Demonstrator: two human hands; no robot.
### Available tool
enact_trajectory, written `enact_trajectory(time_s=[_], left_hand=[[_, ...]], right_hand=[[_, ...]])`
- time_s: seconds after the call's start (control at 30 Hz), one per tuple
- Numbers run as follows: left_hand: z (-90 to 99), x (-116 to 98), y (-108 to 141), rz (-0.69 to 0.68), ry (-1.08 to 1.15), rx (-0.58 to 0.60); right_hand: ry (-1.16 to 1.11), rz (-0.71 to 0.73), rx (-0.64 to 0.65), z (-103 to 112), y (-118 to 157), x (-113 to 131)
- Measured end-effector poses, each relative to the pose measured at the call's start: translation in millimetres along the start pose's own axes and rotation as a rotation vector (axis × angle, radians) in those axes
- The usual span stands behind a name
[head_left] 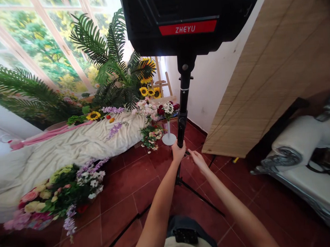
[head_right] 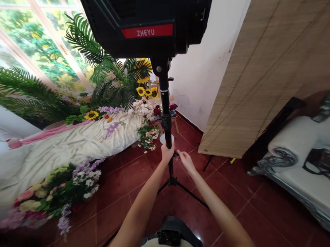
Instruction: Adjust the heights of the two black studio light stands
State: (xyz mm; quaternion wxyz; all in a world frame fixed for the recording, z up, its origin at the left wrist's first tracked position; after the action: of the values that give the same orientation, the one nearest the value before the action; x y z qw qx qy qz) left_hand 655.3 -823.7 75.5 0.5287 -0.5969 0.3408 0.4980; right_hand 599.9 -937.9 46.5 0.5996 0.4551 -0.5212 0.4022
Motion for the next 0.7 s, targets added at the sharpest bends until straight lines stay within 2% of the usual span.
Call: enact_trajectory(time_s=[0.07, 0.13, 0.27, 0.4, 0.57, 0.63, 0.7], left_hand=[[-0.1, 0.4, -0.3, 0.000, 0.001, -0.001], [-0.9, 1.8, -0.2, 0.001, 0.009, 0.010], [-2.0, 4.5, 0.5, 0.000, 0.015, 0.026], [-2.2, 4.5, 0.6, 0.002, 0.025, 0.033], [-2.4, 3.3, 0.3, -0.006, 0.029, 0.029], [-2.4, 3.3, 0.4, -0.009, 0.021, 0.026], [-2.1, 4.0, 0.3, -0.004, 0.005, 0.018]], right_hand=[[0.164, 0.253, -0.133, 4.7, 7.8, 8.0], [0.353, 0.453, -0.160, 8.9, 17.2, 16.3], [0.643, 0.674, -0.172, 15.5, 29.2, 24.8], [0.714, 0.751, -0.234, 16.9, 26.9, 21.1], [0.607, 0.800, -0.245, 13.5, 19.4, 12.3], [0.524, 0.773, -0.267, 9.6, 17.8, 8.4], [0.418, 0.679, -0.323, 3.8, 16.8, 3.4]])
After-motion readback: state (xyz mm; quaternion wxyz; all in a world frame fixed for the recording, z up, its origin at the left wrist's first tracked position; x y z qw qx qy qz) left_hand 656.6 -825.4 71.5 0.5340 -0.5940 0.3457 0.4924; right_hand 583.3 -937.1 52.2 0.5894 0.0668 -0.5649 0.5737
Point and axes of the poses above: each hand's wrist, its own y-axis away from the middle knuckle, its own z-axis out of the back of the hand, x = y × z, the point moved 3 cm from there along -y, towards the middle knuckle, and after that the axes turned 5 degrees about -x, right-handed, at the moved point
